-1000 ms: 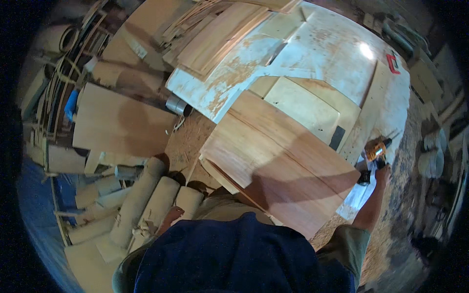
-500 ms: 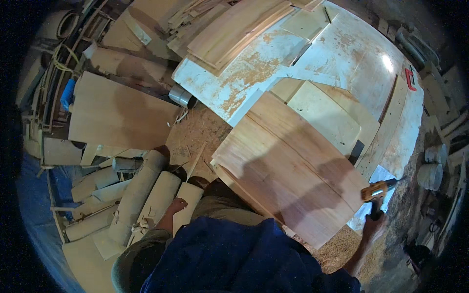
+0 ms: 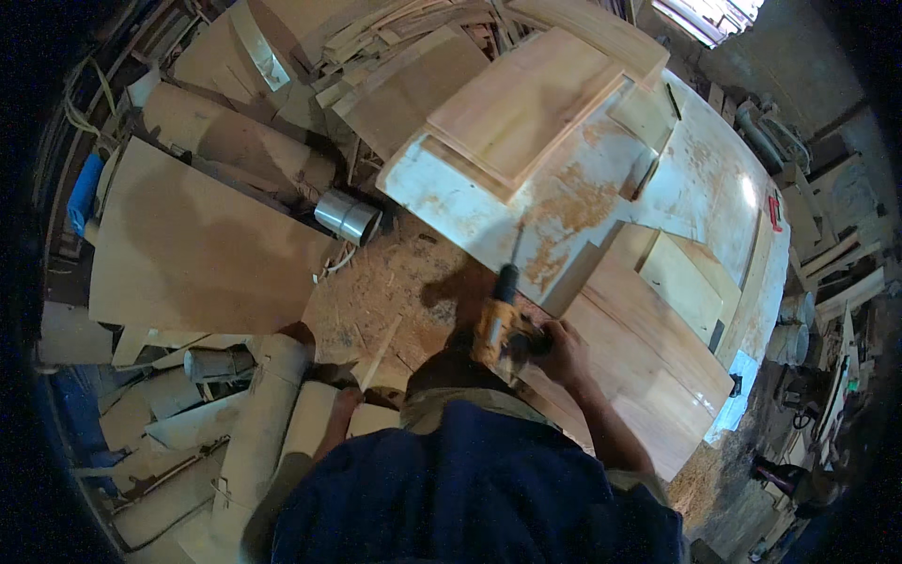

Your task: Assembling wood panels by drilling and screwing them together.

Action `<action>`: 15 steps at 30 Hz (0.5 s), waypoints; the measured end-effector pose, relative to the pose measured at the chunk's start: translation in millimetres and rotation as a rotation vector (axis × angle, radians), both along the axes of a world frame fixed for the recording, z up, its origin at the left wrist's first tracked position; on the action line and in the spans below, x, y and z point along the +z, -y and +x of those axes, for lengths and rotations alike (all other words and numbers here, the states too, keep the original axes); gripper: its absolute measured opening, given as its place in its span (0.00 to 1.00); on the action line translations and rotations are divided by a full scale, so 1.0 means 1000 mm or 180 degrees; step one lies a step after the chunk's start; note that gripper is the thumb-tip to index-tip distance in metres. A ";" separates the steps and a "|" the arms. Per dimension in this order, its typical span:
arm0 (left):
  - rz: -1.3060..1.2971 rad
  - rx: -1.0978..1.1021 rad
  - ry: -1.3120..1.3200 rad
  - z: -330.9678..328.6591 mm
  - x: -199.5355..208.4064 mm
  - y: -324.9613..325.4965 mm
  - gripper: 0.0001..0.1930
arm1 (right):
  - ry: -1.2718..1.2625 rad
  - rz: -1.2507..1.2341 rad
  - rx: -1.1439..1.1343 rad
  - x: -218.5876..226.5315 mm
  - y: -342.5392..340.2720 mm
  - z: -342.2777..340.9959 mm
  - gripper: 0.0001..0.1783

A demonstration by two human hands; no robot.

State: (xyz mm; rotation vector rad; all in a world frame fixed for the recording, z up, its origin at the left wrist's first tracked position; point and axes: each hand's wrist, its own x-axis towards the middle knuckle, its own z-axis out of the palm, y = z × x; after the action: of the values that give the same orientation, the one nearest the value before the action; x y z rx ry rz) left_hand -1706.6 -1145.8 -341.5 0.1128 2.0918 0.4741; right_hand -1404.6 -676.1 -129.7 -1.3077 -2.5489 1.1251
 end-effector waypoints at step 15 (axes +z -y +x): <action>-0.0362 -0.1770 -0.1618 0.045 -0.075 0.098 0.11 | -0.0462 -0.1405 -0.2643 -0.163 -0.001 -0.329 0.33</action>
State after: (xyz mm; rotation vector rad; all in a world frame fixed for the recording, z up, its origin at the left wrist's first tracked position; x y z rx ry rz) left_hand -1661.2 -1243.7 -416.4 0.7939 2.4366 -0.0218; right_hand -1733.6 -674.9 -292.8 -1.9903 -1.4030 1.4938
